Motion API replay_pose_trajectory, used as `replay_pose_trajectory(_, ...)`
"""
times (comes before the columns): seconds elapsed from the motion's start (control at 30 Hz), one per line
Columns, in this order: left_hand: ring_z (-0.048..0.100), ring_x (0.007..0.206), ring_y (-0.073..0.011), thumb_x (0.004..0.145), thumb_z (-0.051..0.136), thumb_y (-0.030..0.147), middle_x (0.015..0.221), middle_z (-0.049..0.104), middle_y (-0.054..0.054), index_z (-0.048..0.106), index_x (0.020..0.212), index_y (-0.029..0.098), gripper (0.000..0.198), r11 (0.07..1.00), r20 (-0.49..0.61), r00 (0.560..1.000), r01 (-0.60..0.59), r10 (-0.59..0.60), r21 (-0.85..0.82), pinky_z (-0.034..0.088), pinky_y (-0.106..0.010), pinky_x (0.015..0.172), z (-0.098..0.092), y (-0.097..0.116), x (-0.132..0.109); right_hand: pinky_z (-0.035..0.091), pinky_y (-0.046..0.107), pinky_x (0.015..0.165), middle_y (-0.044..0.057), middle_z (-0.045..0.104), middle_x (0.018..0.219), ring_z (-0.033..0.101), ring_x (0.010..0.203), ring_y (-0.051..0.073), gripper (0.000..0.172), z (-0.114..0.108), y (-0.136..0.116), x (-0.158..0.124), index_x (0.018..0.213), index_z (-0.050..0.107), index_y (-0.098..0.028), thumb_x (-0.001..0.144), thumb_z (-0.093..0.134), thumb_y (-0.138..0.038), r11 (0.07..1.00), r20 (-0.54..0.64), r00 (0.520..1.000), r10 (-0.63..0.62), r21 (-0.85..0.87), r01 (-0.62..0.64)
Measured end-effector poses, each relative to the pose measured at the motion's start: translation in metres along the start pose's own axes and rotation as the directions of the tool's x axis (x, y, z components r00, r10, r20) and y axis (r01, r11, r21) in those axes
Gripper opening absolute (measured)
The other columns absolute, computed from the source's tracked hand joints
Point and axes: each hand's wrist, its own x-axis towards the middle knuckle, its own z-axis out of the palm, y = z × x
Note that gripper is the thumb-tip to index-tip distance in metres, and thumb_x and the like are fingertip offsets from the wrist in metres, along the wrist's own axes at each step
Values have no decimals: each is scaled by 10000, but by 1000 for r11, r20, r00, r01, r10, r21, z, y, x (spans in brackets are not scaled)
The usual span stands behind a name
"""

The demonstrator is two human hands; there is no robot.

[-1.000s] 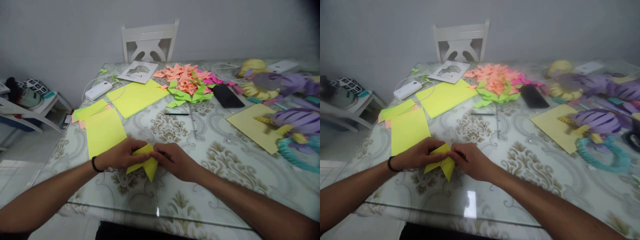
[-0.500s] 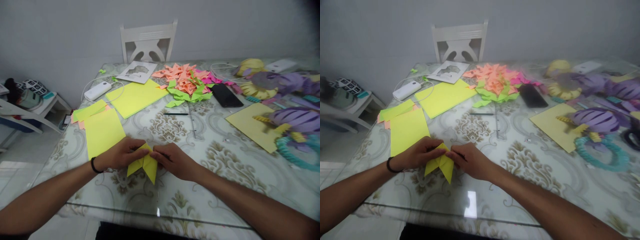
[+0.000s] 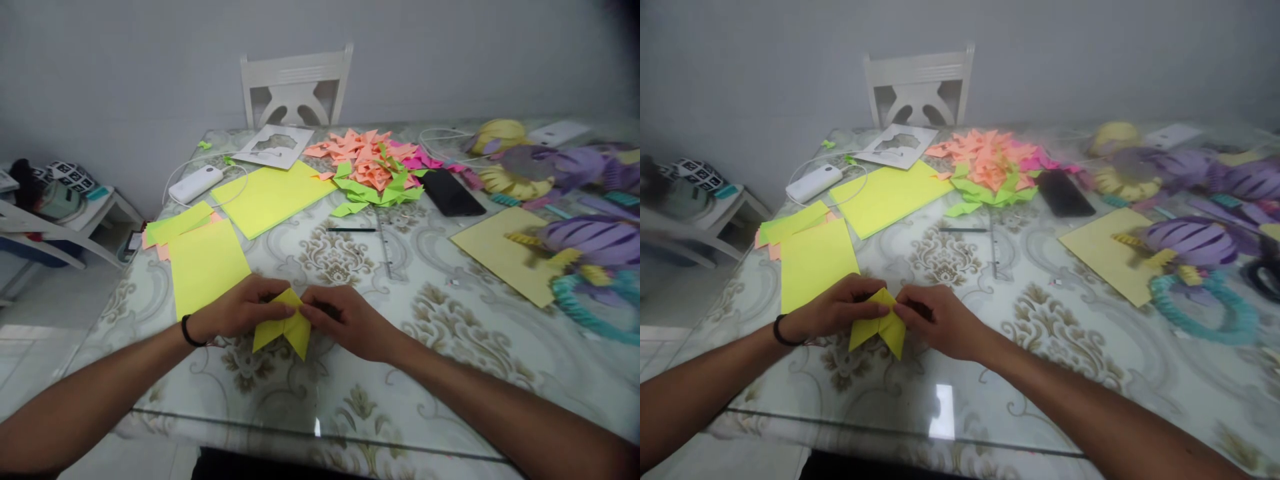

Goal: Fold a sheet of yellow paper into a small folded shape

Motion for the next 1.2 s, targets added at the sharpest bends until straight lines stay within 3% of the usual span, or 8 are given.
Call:
replay_pose_trajectory(0.13,262,555,-80,988,549,465,616,280,70,375,671,186,457,996,-39,999,-14,18,93,207,-241,489,1,1,1,294,236,517,-44,449,602,396,564,108,326,-2,-1,1,761,592,-186,984,535,-416,1000,-6,1000,0,2,0)
replay_pose_trajectory(0.3,278,550,-79,1016,498,452,612,298,69,355,670,187,459,997,14,1000,-10,9,82,226,-237,486,3,2,1,298,235,517,-43,449,597,404,558,104,319,-1,-1,0,718,550,-184,973,528,-374,1000,33,999,-8,16,8)
replay_pose_trajectory(0.53,295,560,-80,983,566,463,614,317,73,384,697,186,438,979,-28,999,-20,26,204,221,-236,493,1,2,0,293,233,520,-45,447,590,396,561,102,301,0,0,-1,738,609,-176,976,537,-345,1000,-65,998,-23,1,24)
replay_pose_trajectory(0.8,357,568,-77,945,598,372,645,422,65,544,777,158,277,980,171,984,-82,51,179,272,-213,501,-2,4,-2,327,219,520,-36,514,611,435,556,94,266,3,-4,-2,774,654,-162,960,589,-341,996,-29,996,-86,-8,86)
replay_pose_trajectory(1.07,397,580,-79,978,581,428,665,476,52,573,818,147,324,998,165,986,13,-24,65,296,-200,493,-2,2,0,290,223,500,-38,478,592,397,556,97,302,1,0,-1,715,619,-166,954,570,-342,996,-77,997,0,84,7)
replay_pose_trajectory(1.2,373,574,-73,972,597,406,662,439,59,587,830,147,295,999,207,977,49,-51,14,288,-200,492,-4,-1,0,308,219,509,-40,514,636,418,573,98,181,2,-2,-1,806,629,-167,916,629,-310,989,-41,999,17,147,-10)
